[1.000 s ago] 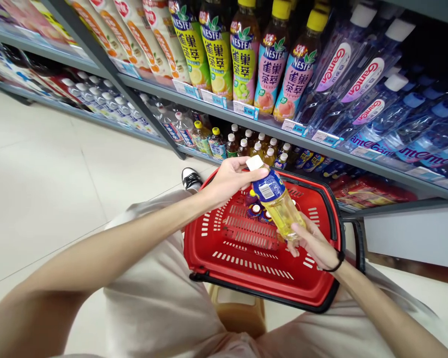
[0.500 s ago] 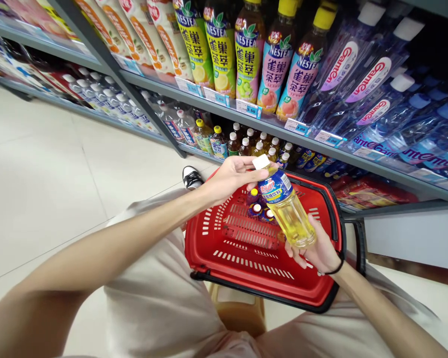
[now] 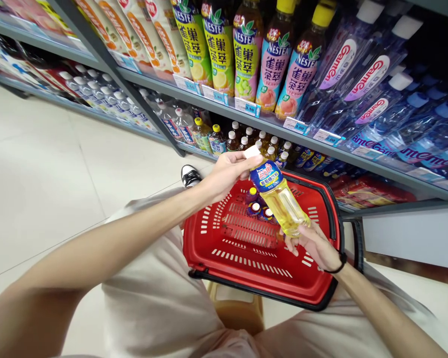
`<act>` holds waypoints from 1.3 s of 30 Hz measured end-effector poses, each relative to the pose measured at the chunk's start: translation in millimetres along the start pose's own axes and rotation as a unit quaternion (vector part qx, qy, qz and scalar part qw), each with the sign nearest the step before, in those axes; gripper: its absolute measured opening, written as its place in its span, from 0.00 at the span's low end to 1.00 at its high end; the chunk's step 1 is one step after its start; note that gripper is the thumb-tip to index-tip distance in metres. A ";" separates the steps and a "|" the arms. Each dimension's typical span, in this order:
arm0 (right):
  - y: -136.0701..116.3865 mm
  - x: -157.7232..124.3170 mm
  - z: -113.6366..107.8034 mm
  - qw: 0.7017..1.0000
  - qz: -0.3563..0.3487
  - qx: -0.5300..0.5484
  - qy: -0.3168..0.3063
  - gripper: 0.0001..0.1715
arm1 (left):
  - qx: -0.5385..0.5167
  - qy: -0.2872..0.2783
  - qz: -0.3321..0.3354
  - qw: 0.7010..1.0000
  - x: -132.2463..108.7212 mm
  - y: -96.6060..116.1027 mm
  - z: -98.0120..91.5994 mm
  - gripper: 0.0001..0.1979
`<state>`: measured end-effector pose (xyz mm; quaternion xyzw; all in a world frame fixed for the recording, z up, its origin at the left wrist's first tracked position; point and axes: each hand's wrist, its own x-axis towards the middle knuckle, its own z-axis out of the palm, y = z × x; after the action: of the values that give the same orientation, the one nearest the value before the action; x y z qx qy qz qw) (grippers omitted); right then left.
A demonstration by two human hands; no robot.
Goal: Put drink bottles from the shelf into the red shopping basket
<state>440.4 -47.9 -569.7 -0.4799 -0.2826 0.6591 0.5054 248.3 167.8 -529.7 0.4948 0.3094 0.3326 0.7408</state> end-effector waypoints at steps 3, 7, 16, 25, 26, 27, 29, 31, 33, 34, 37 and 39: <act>-3.0 -0.9 2.0 1.000 -0.001 -0.007 -0.015 0.22 | 0.003 -0.004 -0.010 1.000 0.6 -1.1 -0.5 0.23; -4.2 -2.0 5.4 0.999 0.010 0.001 -0.052 0.26 | 0.014 -0.005 -0.013 1.000 -0.4 -0.8 -1.0 0.23; -0.5 -1.7 -0.8 0.997 0.055 0.052 -0.011 0.36 | 0.014 -0.024 -0.007 1.000 -4.1 3.6 1.5 0.24; -3.9 0.7 -1.1 0.991 0.117 0.062 -0.024 0.48 | 0.006 -0.037 0.002 0.999 -5.4 -0.6 -0.5 0.21; -2.2 0.7 -3.2 0.990 0.121 0.074 -0.020 0.47 | 0.008 -0.037 0.002 0.999 -5.4 -1.0 -0.4 0.21; -0.3 0.7 -5.5 0.989 0.122 0.086 -0.013 0.46 | 0.009 -0.035 0.003 0.999 -5.3 -1.3 -0.2 0.20; 3.3 0.4 -9.6 0.988 0.121 0.100 0.002 0.45 | 0.012 -0.032 0.002 0.999 -5.3 -1.8 0.3 0.20; 5.1 0.1 -11.5 0.988 0.121 0.098 0.007 0.46 | 0.010 -0.031 0.002 0.999 -5.5 -2.0 0.8 0.19; 4.5 -0.1 -10.2 0.989 0.121 0.081 0.007 0.47 | 0.002 -0.033 0.002 0.999 -5.8 -1.9 1.3 0.18; 3.5 -0.2 -8.4 0.990 0.118 0.070 0.007 0.48 | -0.004 -0.035 0.002 0.999 -6.0 -1.7 1.7 0.18; 0.4 -1.0 -1.2 0.996 0.073 0.039 0.019 0.46 | -0.035 -0.047 -0.007 0.998 -6.3 -1.1 2.8 0.15; -0.6 -2.3 2.0 0.999 0.027 0.018 0.037 0.41 | -0.058 -0.052 -0.013 0.997 -6.0 -1.5 3.1 0.17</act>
<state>438.9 -49.6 -567.6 -0.5018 -0.2388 0.6593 0.5065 247.4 160.9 -529.3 0.4633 0.2567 0.3138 0.7880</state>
